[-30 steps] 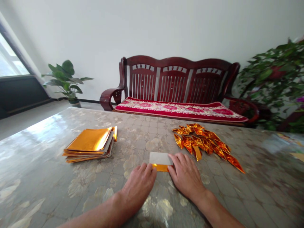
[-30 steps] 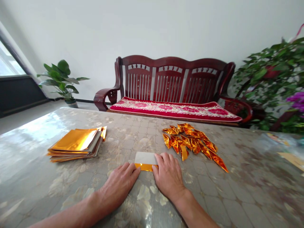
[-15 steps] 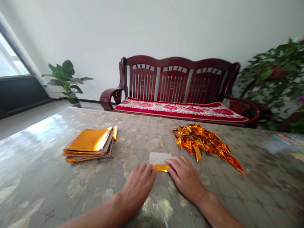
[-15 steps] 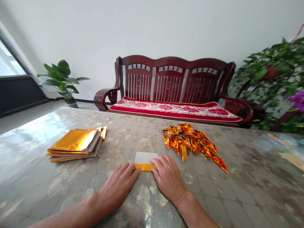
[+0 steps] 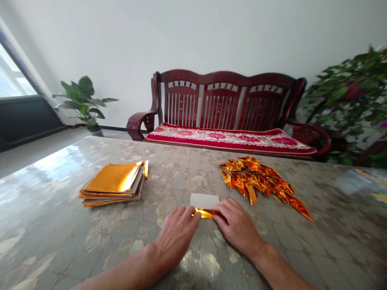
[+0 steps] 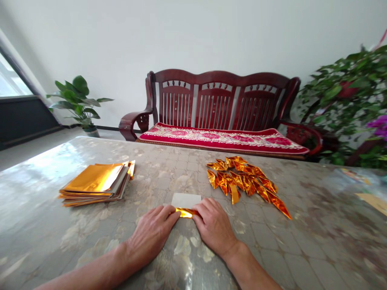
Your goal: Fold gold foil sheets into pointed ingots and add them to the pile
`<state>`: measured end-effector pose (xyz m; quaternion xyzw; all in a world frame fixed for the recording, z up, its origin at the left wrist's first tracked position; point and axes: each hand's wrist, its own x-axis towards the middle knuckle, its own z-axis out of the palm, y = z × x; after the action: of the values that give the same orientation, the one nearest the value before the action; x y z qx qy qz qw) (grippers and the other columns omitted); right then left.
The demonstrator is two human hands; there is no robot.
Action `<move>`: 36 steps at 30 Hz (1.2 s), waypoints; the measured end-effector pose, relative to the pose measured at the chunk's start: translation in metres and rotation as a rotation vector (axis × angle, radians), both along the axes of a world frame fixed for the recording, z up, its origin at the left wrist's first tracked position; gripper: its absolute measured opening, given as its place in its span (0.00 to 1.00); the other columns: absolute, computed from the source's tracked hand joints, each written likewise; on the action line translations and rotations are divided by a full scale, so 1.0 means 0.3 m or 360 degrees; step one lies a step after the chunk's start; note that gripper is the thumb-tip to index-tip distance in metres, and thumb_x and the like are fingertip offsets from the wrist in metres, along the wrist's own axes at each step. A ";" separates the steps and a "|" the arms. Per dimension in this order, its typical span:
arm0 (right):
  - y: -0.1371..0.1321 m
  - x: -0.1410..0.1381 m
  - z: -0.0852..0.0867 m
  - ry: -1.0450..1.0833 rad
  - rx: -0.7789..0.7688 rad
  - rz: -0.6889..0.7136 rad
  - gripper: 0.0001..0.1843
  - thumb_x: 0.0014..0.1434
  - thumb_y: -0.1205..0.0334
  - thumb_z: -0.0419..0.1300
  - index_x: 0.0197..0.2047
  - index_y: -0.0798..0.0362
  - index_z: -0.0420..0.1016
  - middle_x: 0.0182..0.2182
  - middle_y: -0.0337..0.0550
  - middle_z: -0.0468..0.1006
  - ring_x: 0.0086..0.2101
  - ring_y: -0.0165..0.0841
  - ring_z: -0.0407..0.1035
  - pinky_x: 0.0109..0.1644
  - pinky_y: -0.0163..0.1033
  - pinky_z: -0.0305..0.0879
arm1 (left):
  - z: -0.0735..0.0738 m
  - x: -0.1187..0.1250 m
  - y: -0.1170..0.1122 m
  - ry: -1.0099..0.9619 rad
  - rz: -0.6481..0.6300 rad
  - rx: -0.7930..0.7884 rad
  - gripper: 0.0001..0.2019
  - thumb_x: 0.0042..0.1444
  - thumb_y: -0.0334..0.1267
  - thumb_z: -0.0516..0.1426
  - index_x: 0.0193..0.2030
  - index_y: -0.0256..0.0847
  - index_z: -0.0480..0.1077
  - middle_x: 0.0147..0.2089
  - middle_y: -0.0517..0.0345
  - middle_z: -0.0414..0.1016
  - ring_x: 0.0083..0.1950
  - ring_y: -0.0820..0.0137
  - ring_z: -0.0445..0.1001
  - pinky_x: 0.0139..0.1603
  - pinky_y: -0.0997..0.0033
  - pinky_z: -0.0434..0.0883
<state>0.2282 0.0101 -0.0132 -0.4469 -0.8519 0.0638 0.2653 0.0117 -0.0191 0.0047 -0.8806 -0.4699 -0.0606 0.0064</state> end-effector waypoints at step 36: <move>-0.002 0.011 0.001 0.0066 0.0012 0.0157 0.07 0.68 0.65 0.55 0.40 0.50 0.74 0.35 0.42 0.77 0.39 0.37 0.67 0.44 0.42 0.63 | -0.037 -0.010 0.022 -0.0139 -0.0054 0.0101 0.09 0.65 0.30 0.53 0.48 0.45 0.69 0.40 0.59 0.73 0.42 0.62 0.69 0.42 0.61 0.65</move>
<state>0.2314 0.0095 -0.0128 -0.4020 -0.8674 0.0828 0.2813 0.0087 -0.0124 -0.0063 -0.8843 -0.4526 -0.1139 0.0127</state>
